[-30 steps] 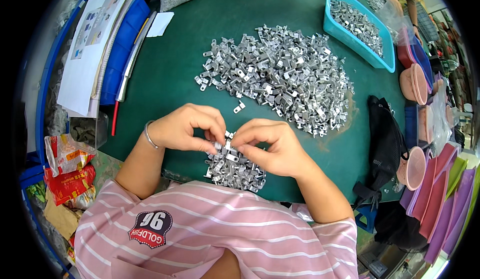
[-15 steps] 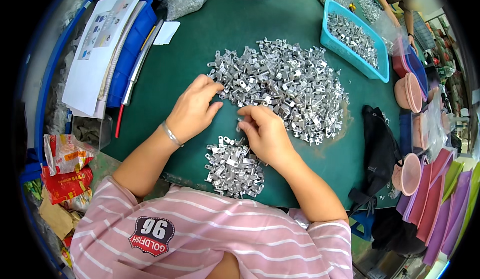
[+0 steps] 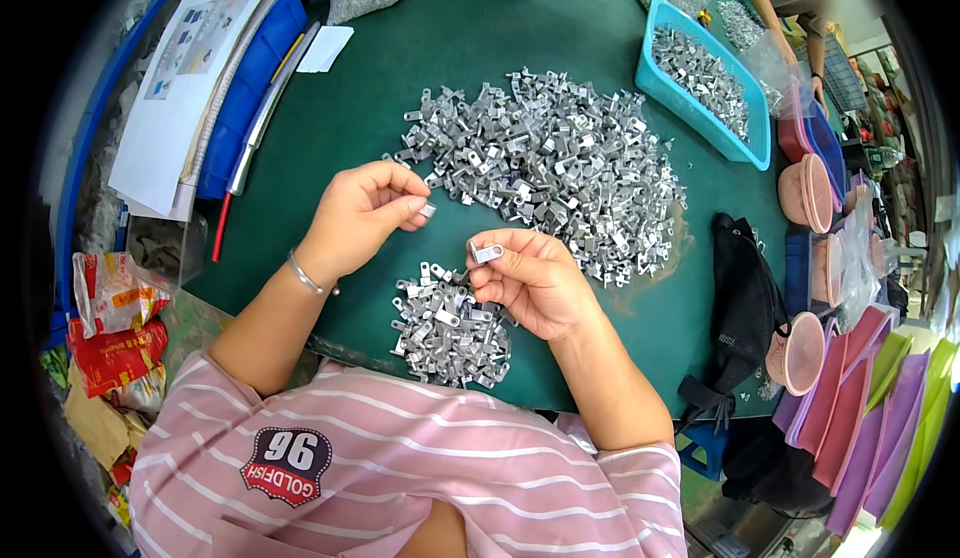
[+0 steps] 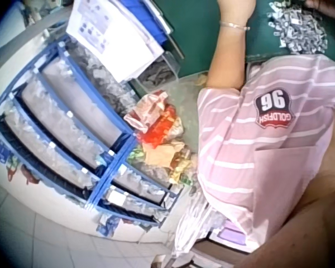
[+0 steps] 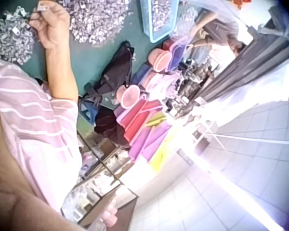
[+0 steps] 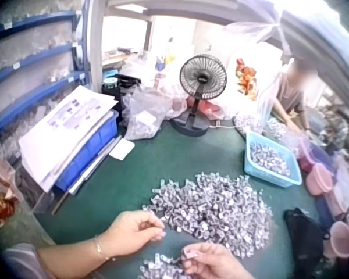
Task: The person sorts through a large pile of metal zipper sliders on a green table by hand, picking up individual sliders and placing them into a smaller pile or a tray.
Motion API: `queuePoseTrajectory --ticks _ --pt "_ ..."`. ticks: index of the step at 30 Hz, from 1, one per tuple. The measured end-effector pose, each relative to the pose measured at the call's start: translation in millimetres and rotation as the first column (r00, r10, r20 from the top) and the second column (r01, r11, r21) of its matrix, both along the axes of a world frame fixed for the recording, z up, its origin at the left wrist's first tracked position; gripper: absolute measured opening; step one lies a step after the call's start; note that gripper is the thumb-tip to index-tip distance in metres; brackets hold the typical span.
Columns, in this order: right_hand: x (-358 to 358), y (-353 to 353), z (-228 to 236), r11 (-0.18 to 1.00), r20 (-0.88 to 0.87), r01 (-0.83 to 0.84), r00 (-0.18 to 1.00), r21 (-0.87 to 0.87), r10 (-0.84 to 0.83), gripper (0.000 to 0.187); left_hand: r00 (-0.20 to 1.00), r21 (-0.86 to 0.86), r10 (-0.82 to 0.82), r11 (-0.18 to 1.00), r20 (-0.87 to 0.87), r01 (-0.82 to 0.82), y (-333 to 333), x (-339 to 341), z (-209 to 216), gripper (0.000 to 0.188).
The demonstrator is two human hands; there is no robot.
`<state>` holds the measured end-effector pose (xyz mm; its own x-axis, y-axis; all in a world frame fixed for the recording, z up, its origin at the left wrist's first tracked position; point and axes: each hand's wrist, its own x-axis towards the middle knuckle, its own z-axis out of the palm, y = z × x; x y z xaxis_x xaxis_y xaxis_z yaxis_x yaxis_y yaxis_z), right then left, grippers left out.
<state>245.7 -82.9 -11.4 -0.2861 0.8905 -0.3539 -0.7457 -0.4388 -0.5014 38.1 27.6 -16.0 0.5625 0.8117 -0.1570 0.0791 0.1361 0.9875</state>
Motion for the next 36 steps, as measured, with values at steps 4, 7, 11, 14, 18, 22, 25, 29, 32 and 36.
queuePoseTrajectory --ticks 4,7,11,14,18,22,25,29,32,36 --pt "-4.3 -3.7 3.2 0.998 0.133 0.02 0.991 0.063 -0.028 0.016 0.967 -0.337 -0.01 0.936 0.253 0.098 -7.4 -7.1 1.9 0.011" --pt "-13.6 -9.7 12.2 0.995 0.331 -0.007 0.943 0.096 -0.025 0.012 0.947 -0.433 0.021 0.893 0.322 0.127 -9.2 -8.3 0.0 0.012" --pt "-24.7 -14.6 20.9 0.875 0.798 -0.325 0.592 0.359 -0.108 0.008 0.923 -0.462 0.033 0.872 0.384 0.161 -8.1 -9.9 -3.2 0.013" --pt "-31.2 -9.4 27.3 0.779 0.891 -0.472 0.389 0.412 -0.235 0.007 0.924 -0.458 0.027 0.873 0.382 0.164 -7.7 -10.2 -2.7 0.013" --pt "-34.1 -1.9 28.5 0.835 0.904 -0.351 0.227 0.423 -0.363 0.005 0.926 -0.346 -0.197 0.886 0.323 0.309 -4.7 -16.8 3.0 0.007" --pt "-21.1 14.2 22.4 0.748 0.881 -0.51 0.044 0.425 -0.471 0.009 0.788 -0.075 -0.615 0.785 0.029 0.615 -7.5 -21.1 10.3 0.006" --pt "-21.6 31.9 16.6 0.746 0.78 -0.5 -0.199 0.439 -0.593 0.014 0.714 0.091 -0.693 0.708 -0.103 0.7 -8.3 -18.2 19.1 0.003" --pt "-19.5 46.1 8.3 0.68 0.599 -0.644 -0.405 0.349 -0.691 0.022 0.942 0.519 -0.165 0.8 -0.292 0.301 -5.8 -3.8 12.5 0.008" --pt "-18.3 46.6 7.1 0.667 0.557 -0.62 -0.408 0.412 -0.723 0.021 0.956 0.668 0.061 0.728 -0.288 0.155 2.9 9.9 -4.7 0.016" --pt "-21.4 31.8 16.2 0.867 0.893 -0.22 0.069 0.448 -0.444 0.015 0.927 0.772 0.175 0.615 -0.332 0.161 8.2 19.5 -20.5 0.019"
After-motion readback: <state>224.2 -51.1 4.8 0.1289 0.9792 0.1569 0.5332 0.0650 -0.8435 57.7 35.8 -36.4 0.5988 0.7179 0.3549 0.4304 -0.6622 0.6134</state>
